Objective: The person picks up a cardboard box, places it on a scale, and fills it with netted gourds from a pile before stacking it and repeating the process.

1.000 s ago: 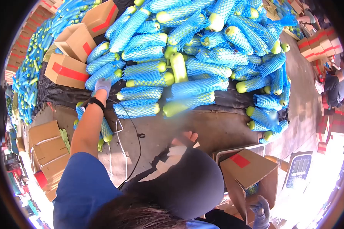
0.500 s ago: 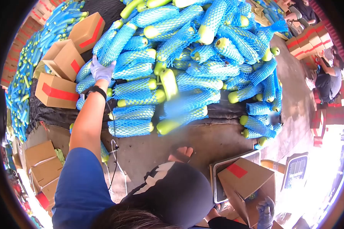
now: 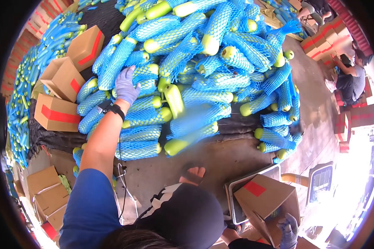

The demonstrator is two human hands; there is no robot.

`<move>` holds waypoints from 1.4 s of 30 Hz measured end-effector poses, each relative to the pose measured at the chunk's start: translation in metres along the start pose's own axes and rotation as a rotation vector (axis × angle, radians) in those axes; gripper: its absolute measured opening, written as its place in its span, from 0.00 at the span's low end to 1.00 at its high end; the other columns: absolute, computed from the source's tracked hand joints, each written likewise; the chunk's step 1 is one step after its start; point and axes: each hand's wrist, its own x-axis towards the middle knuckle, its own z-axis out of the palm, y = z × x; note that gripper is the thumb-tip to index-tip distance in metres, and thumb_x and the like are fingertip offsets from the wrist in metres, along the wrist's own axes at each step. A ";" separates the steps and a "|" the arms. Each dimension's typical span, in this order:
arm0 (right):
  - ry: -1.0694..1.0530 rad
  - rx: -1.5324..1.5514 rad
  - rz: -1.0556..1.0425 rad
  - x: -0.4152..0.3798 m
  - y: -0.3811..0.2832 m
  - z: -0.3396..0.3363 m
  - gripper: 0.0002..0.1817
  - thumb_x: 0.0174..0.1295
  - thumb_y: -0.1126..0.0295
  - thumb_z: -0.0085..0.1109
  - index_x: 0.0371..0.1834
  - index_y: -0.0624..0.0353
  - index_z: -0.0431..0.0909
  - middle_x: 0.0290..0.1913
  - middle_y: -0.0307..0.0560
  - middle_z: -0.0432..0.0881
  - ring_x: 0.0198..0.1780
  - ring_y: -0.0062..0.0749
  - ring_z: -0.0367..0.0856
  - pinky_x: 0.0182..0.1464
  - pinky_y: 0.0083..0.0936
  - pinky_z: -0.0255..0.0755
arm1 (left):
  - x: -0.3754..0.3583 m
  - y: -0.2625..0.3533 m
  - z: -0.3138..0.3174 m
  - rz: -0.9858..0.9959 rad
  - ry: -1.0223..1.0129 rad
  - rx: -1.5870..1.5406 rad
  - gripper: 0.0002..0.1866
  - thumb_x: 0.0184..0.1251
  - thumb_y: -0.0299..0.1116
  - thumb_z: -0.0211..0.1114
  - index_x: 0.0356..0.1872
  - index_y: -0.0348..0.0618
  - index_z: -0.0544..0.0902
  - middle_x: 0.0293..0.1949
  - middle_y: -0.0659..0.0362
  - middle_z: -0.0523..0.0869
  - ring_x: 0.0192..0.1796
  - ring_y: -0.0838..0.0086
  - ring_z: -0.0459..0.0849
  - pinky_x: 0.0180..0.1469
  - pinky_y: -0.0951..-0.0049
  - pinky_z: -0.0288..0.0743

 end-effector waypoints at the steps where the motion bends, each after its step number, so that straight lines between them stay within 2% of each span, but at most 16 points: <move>1: 0.007 0.007 -0.009 -0.001 0.000 -0.001 0.35 0.62 0.50 0.70 0.65 0.62 0.73 0.41 0.41 0.83 0.40 0.24 0.81 0.46 0.22 0.77 | 0.002 0.008 0.002 -0.020 -0.016 -0.035 0.45 0.49 0.39 0.75 0.72 0.50 0.65 0.66 0.51 0.72 0.68 0.53 0.68 0.71 0.50 0.60; 4: -0.002 -0.016 0.023 -0.003 -0.002 -0.001 0.36 0.60 0.49 0.71 0.65 0.63 0.73 0.41 0.41 0.83 0.40 0.25 0.81 0.46 0.23 0.78 | 0.015 0.027 0.004 -0.095 -0.111 -0.027 0.46 0.48 0.38 0.77 0.72 0.48 0.65 0.66 0.49 0.72 0.67 0.52 0.69 0.71 0.51 0.61; 8: 0.010 -0.043 0.021 -0.005 -0.006 0.005 0.39 0.58 0.46 0.72 0.64 0.63 0.73 0.42 0.42 0.83 0.41 0.25 0.82 0.47 0.24 0.79 | 0.045 0.043 0.006 -0.221 -0.074 -0.142 0.47 0.48 0.42 0.78 0.72 0.48 0.64 0.65 0.47 0.72 0.68 0.51 0.69 0.71 0.53 0.63; 12: -0.003 -0.098 0.027 -0.008 -0.014 0.013 0.41 0.59 0.43 0.70 0.65 0.64 0.72 0.44 0.44 0.84 0.44 0.28 0.82 0.50 0.26 0.78 | 0.064 0.061 0.003 -0.321 0.037 -0.089 0.47 0.48 0.43 0.78 0.70 0.45 0.65 0.63 0.45 0.74 0.66 0.49 0.71 0.69 0.55 0.65; 16: 0.021 -0.113 0.027 -0.011 -0.032 0.023 0.41 0.60 0.44 0.69 0.65 0.67 0.72 0.46 0.48 0.83 0.46 0.31 0.83 0.53 0.26 0.77 | 0.046 0.086 0.022 -0.182 0.135 -0.332 0.40 0.53 0.37 0.76 0.67 0.39 0.70 0.58 0.44 0.78 0.63 0.49 0.75 0.69 0.55 0.66; 19: 0.048 -0.088 0.024 -0.015 -0.043 0.032 0.41 0.60 0.45 0.70 0.64 0.68 0.72 0.46 0.49 0.83 0.48 0.32 0.83 0.54 0.27 0.77 | 0.012 0.132 0.027 -0.132 0.030 -0.654 0.35 0.55 0.24 0.73 0.66 0.33 0.70 0.62 0.43 0.77 0.64 0.55 0.77 0.70 0.60 0.67; 22: -0.006 -0.043 -0.014 -0.014 -0.050 0.035 0.40 0.60 0.47 0.71 0.64 0.69 0.72 0.46 0.49 0.84 0.49 0.33 0.83 0.56 0.28 0.76 | -0.016 0.173 0.040 -0.065 -0.053 -0.839 0.34 0.57 0.25 0.72 0.65 0.32 0.70 0.62 0.43 0.77 0.65 0.57 0.76 0.70 0.61 0.68; 25: -0.058 0.014 -0.011 -0.021 -0.053 0.031 0.39 0.59 0.48 0.71 0.63 0.70 0.72 0.46 0.50 0.84 0.49 0.33 0.83 0.56 0.29 0.76 | -0.008 0.207 0.034 -0.067 -0.093 -0.785 0.33 0.56 0.25 0.73 0.65 0.35 0.72 0.59 0.45 0.79 0.63 0.58 0.78 0.68 0.62 0.69; 29: -0.041 0.018 -0.011 -0.024 -0.062 0.024 0.40 0.58 0.47 0.72 0.63 0.69 0.73 0.45 0.48 0.85 0.49 0.32 0.83 0.56 0.28 0.75 | 0.061 0.246 0.008 -0.153 -0.086 -0.794 0.32 0.56 0.26 0.73 0.64 0.33 0.72 0.58 0.46 0.79 0.60 0.58 0.80 0.66 0.61 0.72; 31: -0.040 0.043 -0.012 -0.022 -0.061 0.017 0.40 0.58 0.47 0.72 0.63 0.69 0.73 0.45 0.48 0.85 0.49 0.31 0.83 0.56 0.27 0.75 | 0.111 0.256 0.017 0.071 0.080 -0.632 0.37 0.55 0.32 0.74 0.66 0.34 0.68 0.59 0.41 0.76 0.59 0.52 0.79 0.65 0.59 0.73; 32: -0.037 0.051 -0.008 -0.020 -0.059 0.013 0.40 0.58 0.47 0.73 0.63 0.69 0.73 0.45 0.48 0.85 0.49 0.31 0.83 0.56 0.27 0.75 | 0.132 0.274 -0.001 0.109 0.145 -0.453 0.39 0.54 0.35 0.75 0.66 0.34 0.67 0.60 0.39 0.75 0.59 0.47 0.79 0.66 0.57 0.71; 34: -0.009 0.050 -0.015 -0.018 -0.055 0.008 0.40 0.58 0.47 0.73 0.63 0.68 0.73 0.46 0.48 0.85 0.49 0.31 0.83 0.56 0.27 0.75 | 0.173 0.292 -0.003 0.101 0.177 -0.364 0.41 0.53 0.37 0.76 0.67 0.34 0.66 0.60 0.39 0.75 0.61 0.45 0.77 0.68 0.56 0.70; 37: 0.028 0.045 0.000 -0.018 -0.053 0.000 0.39 0.58 0.48 0.72 0.63 0.68 0.73 0.46 0.48 0.85 0.49 0.31 0.83 0.56 0.27 0.75 | 0.221 0.298 0.023 -0.186 -0.028 -0.299 0.46 0.52 0.42 0.77 0.71 0.37 0.64 0.65 0.39 0.74 0.68 0.46 0.74 0.69 0.60 0.70; 38: 0.039 0.066 -0.002 -0.019 -0.053 0.000 0.39 0.59 0.48 0.72 0.63 0.68 0.73 0.46 0.48 0.85 0.49 0.31 0.83 0.56 0.28 0.75 | 0.234 0.292 0.036 -0.348 -0.180 -0.308 0.48 0.50 0.48 0.79 0.71 0.40 0.65 0.66 0.42 0.74 0.68 0.48 0.75 0.69 0.59 0.71; 40: 0.057 0.088 0.007 -0.020 -0.055 -0.001 0.38 0.60 0.49 0.71 0.63 0.69 0.73 0.46 0.49 0.85 0.49 0.31 0.83 0.55 0.28 0.76 | 0.229 0.311 0.020 -0.540 -0.312 -0.123 0.50 0.47 0.53 0.81 0.69 0.42 0.67 0.66 0.43 0.75 0.67 0.51 0.77 0.68 0.56 0.72; 42: 0.059 0.096 0.003 -0.023 -0.055 0.000 0.37 0.61 0.50 0.71 0.63 0.69 0.72 0.46 0.49 0.85 0.48 0.31 0.83 0.55 0.28 0.76 | 0.232 0.308 0.027 -0.538 -0.319 -0.066 0.50 0.45 0.56 0.81 0.67 0.42 0.70 0.66 0.44 0.76 0.64 0.50 0.80 0.65 0.53 0.75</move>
